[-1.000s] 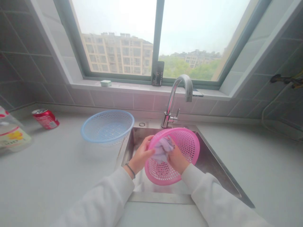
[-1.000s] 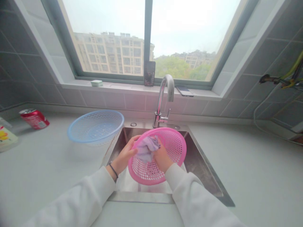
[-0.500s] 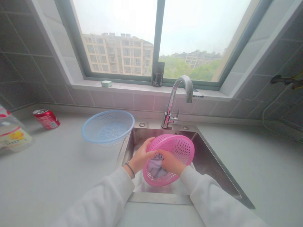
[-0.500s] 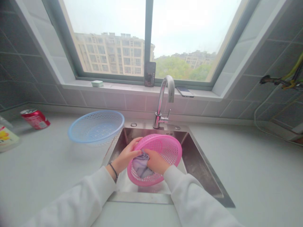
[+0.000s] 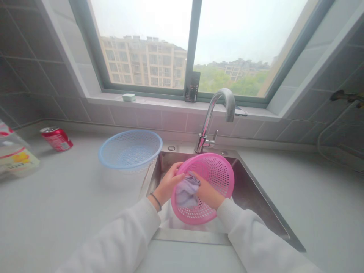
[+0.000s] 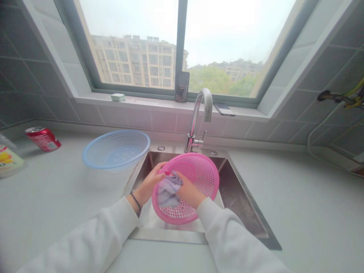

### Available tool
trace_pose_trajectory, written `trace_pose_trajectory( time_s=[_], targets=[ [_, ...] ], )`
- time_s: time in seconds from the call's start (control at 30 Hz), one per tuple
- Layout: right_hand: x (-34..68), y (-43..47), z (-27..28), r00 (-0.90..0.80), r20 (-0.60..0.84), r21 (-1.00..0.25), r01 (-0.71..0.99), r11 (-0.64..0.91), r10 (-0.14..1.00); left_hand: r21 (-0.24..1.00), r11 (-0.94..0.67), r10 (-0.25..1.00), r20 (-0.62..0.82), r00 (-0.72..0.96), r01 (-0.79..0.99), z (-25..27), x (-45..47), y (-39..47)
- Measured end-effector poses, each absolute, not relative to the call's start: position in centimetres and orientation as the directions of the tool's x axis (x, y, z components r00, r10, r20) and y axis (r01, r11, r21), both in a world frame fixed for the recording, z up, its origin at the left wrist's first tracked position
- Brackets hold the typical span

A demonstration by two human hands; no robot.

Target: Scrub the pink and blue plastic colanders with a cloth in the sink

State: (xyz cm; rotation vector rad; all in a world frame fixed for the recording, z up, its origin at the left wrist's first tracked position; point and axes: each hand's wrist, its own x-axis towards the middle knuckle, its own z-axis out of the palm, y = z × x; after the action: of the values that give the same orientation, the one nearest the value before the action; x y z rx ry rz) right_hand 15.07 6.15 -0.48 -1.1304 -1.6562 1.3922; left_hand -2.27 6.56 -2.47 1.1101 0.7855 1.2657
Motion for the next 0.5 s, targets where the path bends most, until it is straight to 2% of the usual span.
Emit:
trace_pose_trajectory(
  time_s=[0.13, 0.2, 0.27, 0.37, 0.5],
  targets=[
    [16.0, 6.3, -1.9, -0.559, -0.135, -0.776, 0.573, 0.263, 0.818, 0.964, -0.131, 0.978, 0.164, 0.127, -0.232, -3.2, -2.4, 6.7],
    [16.6, 6.7, -3.0, -0.551, -0.122, -0.672, 0.658, 0.34, 0.826, 0.963, -0.186, 0.97, 0.212, 0.12, -0.197, -3.3, -2.4, 6.7],
    [17.1, 7.2, -3.9, -0.488, -0.09, -0.639, 0.696, 0.326, 0.868, 0.958, -0.225, 0.963, 0.247, 0.11, -0.18, -3.2, -2.3, 6.6],
    [17.2, 7.4, -4.1, -0.416, -0.073, -0.699, 0.67, 0.251, 0.907, 0.951, -0.251, 0.958, 0.27, 0.094, -0.179, -3.1, -2.5, 6.5],
    [16.0, 6.9, -2.4, -0.455, -0.088, -0.911, 0.396, 0.113, 0.886, 0.956, -0.232, 0.96, 0.254, 0.118, -0.178, -3.2, -2.7, 6.6]
  ],
)
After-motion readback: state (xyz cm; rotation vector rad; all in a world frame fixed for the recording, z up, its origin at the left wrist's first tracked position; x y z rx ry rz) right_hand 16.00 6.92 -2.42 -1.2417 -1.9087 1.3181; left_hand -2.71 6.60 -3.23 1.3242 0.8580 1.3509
